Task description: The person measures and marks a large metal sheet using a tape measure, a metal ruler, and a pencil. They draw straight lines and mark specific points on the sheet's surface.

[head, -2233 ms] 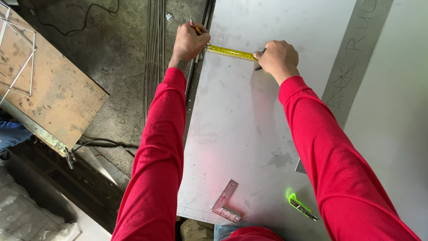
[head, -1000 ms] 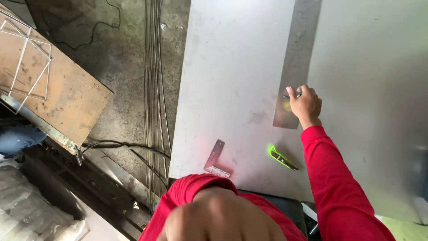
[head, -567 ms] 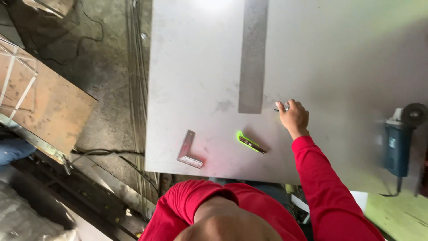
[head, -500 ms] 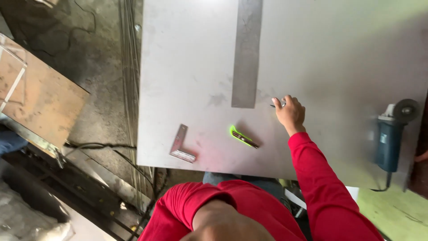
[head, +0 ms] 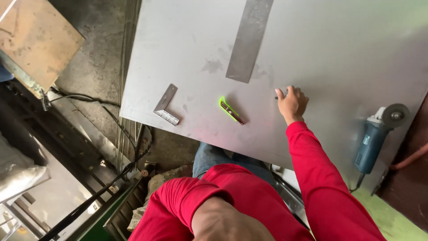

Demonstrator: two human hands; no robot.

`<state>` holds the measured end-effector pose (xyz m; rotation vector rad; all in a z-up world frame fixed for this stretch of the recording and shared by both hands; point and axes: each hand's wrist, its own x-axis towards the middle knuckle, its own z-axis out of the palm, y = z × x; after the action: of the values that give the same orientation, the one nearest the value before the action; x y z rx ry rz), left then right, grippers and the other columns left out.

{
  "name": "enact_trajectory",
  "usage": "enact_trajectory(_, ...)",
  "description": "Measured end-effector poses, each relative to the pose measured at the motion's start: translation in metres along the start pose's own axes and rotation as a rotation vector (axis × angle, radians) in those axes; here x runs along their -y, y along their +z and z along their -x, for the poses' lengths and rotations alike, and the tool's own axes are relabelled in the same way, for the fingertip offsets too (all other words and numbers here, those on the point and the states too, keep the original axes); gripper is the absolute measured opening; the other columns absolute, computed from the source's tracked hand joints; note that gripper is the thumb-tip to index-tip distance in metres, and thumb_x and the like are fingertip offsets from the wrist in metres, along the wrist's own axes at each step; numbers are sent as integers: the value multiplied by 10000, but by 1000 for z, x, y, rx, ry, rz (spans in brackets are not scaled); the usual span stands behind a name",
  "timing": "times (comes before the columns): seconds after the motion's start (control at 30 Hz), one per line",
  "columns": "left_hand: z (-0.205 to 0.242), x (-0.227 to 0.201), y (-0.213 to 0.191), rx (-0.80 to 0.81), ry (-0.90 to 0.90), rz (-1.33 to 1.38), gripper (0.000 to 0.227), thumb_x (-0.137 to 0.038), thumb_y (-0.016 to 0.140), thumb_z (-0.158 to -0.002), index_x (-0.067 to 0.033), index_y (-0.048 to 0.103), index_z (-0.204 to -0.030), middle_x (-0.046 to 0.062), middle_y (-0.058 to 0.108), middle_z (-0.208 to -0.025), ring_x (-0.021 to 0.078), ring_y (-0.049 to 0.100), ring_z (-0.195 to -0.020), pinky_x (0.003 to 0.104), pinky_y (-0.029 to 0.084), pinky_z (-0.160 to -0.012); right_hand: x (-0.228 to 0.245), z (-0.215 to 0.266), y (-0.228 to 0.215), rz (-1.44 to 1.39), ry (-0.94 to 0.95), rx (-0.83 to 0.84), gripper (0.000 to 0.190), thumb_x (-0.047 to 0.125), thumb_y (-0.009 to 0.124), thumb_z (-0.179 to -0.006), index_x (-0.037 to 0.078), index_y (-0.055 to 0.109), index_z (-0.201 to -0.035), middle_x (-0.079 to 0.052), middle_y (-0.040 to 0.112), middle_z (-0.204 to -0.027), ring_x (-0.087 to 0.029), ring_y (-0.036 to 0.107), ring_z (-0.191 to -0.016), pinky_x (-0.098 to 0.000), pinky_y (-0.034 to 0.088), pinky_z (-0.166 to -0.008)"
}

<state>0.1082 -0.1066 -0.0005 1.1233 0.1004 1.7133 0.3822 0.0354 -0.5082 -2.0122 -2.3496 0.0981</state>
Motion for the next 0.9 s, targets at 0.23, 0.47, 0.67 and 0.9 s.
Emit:
enact_trajectory(0.23, 78, -17, -31, 38, -23, -131, 450, -282, 399, -1137, -52, 442, -752, 96, 463, -663, 324, 484, -540, 516, 556, -700, 12, 44, -8, -114, -43, -258, 515, 431, 784, -950, 74, 574, -1256, -158, 519, -1142, -402, 525, -1074, -553, 354, -919)
enact_trajectory(0.47, 317, 33, -192, 106, -1203, -1145, 457, -400, 576, -1011, -7, 584, -777, 273, 654, -688, 522, 646, -694, 623, 473, -623, 81, 155, -31, -582, -68, 135, 264, 336, 723, -974, 77, 689, -1013, -169, 700, -809, -422, 685, -808, -510, 533, -701)
enact_trajectory(0.67, 599, -15, -312, 589, -2134, -1156, 318, -270, 572, -910, -65, 783, -1028, 172, 757, -1084, 345, 720, -1083, 478, 584, -900, 154, 285, -31, -499, -120, 1066, 335, 311, 666, -925, 100, 754, -1170, -182, 769, -1161, -391, 695, -1145, -480, 539, -994)
enact_trajectory(0.9, 583, -34, -351, 936, -1837, -1383, 373, -224, 457, -945, -33, 773, -995, 181, 784, -1010, 333, 768, -935, 475, 630, -844, 172, 251, -24, -583, 1, 650, 383, 329, 703, -925, 87, 691, -1222, -211, 726, -1112, -426, 703, -1034, -514, 558, -893)
